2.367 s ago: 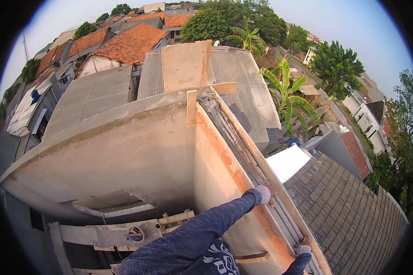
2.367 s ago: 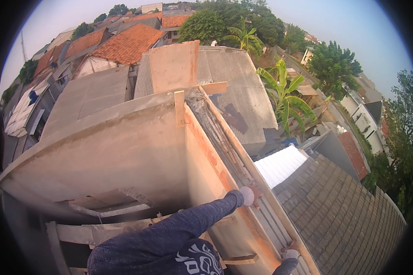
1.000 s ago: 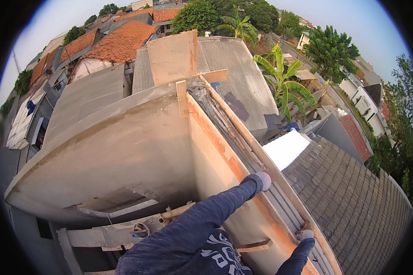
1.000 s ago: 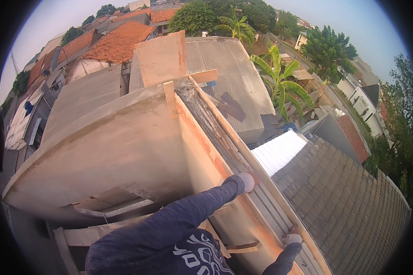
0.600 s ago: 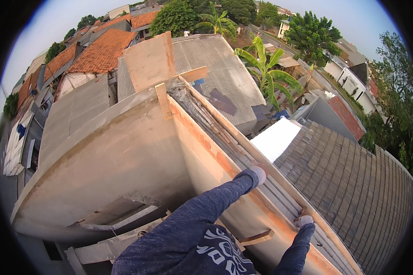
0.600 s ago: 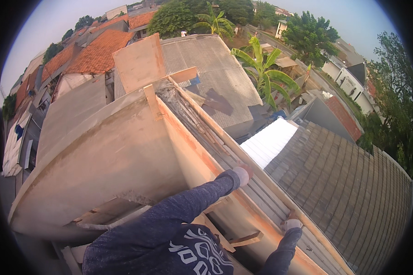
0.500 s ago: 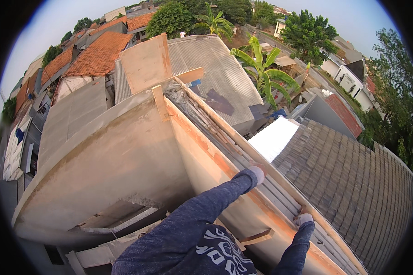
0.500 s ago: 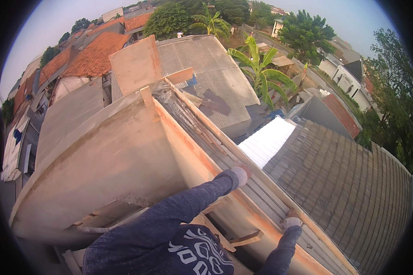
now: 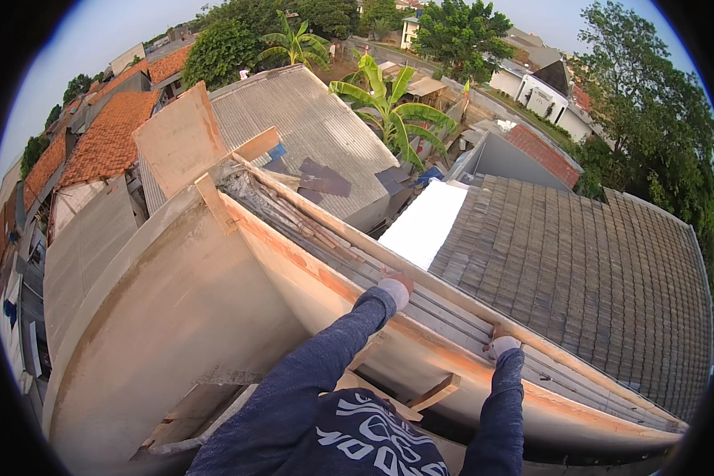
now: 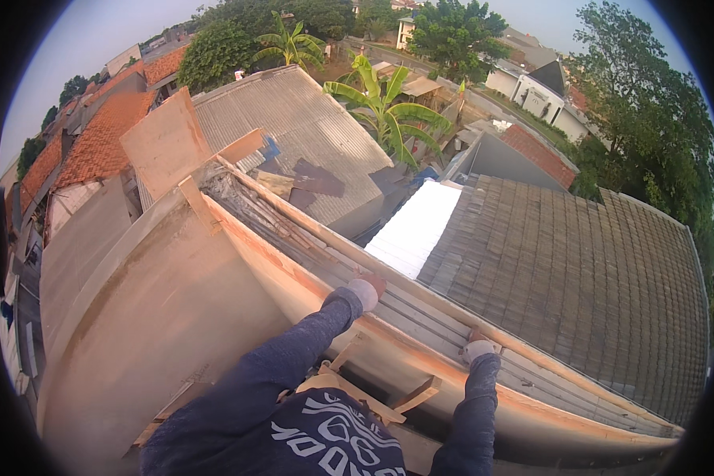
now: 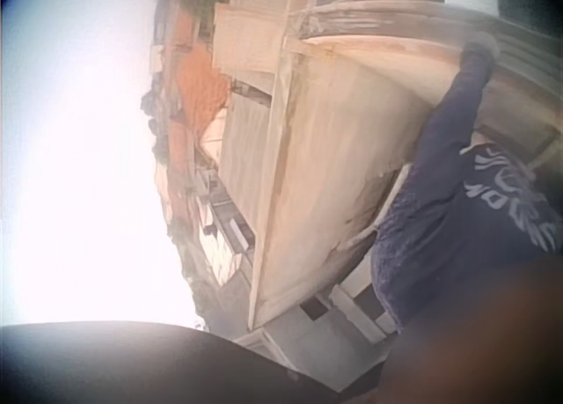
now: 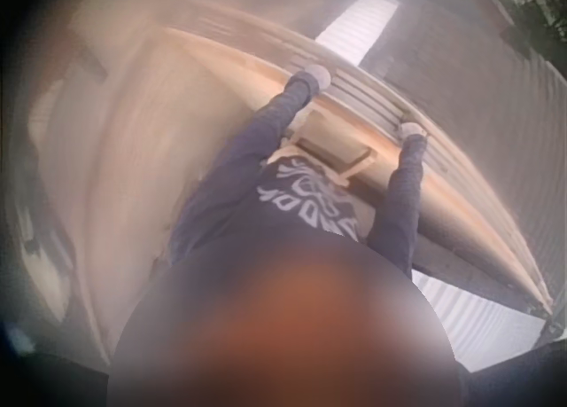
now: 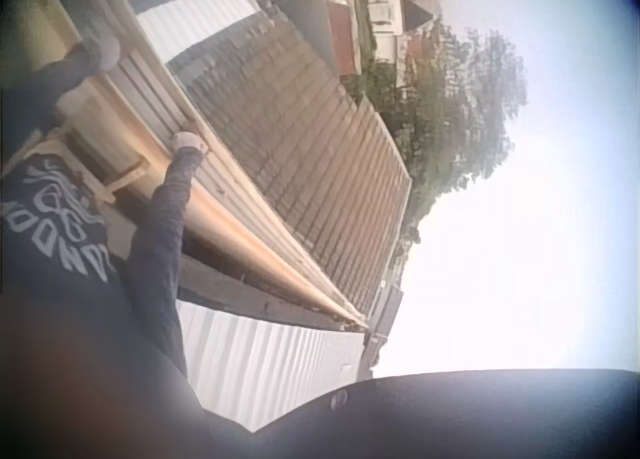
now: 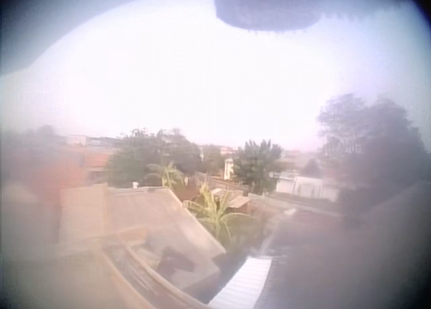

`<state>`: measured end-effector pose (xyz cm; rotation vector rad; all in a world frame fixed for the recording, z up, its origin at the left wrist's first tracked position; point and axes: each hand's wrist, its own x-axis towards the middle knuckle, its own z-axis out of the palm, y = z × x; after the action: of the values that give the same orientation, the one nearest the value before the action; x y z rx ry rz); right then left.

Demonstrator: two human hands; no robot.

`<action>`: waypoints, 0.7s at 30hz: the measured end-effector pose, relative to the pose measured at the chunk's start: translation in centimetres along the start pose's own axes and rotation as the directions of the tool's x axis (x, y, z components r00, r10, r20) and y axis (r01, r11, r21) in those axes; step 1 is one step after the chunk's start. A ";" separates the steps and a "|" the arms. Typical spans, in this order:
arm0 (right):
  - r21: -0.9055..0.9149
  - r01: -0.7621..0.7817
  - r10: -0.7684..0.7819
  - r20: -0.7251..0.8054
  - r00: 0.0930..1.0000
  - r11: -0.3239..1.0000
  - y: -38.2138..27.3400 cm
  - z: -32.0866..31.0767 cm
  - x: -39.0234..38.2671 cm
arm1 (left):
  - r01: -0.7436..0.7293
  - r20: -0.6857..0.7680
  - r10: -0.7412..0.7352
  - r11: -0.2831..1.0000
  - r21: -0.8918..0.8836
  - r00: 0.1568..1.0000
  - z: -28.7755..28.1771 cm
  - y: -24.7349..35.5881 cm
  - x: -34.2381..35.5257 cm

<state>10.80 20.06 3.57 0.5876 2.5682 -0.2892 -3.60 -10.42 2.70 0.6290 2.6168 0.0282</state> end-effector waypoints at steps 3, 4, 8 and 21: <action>-0.086 0.052 -0.057 -0.056 0.997 0.995 1.6 2.1 2.4 | -0.026 0.008 0.027 0.999 -0.027 1.000 2.4 -0.8 2.8; -0.071 0.060 -0.064 -0.056 0.996 0.996 2.6 2.9 3.3 | -0.031 0.006 0.032 0.999 -0.015 0.999 2.8 -0.2 3.2; -0.082 0.065 -0.072 -0.087 0.994 0.995 1.4 3.3 3.7 | 0.062 -0.005 -0.062 0.995 0.079 0.998 5.2 -1.9 6.1; 0.000 -0.075 0.075 0.047 0.996 0.997 -0.4 1.3 1.3 | -0.015 0.001 0.015 0.985 0.170 1.000 2.1 -0.7 2.5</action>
<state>10.16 19.75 1.84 0.6682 2.4947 -0.2766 -4.97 -10.15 -0.28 0.7066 2.6336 -0.1922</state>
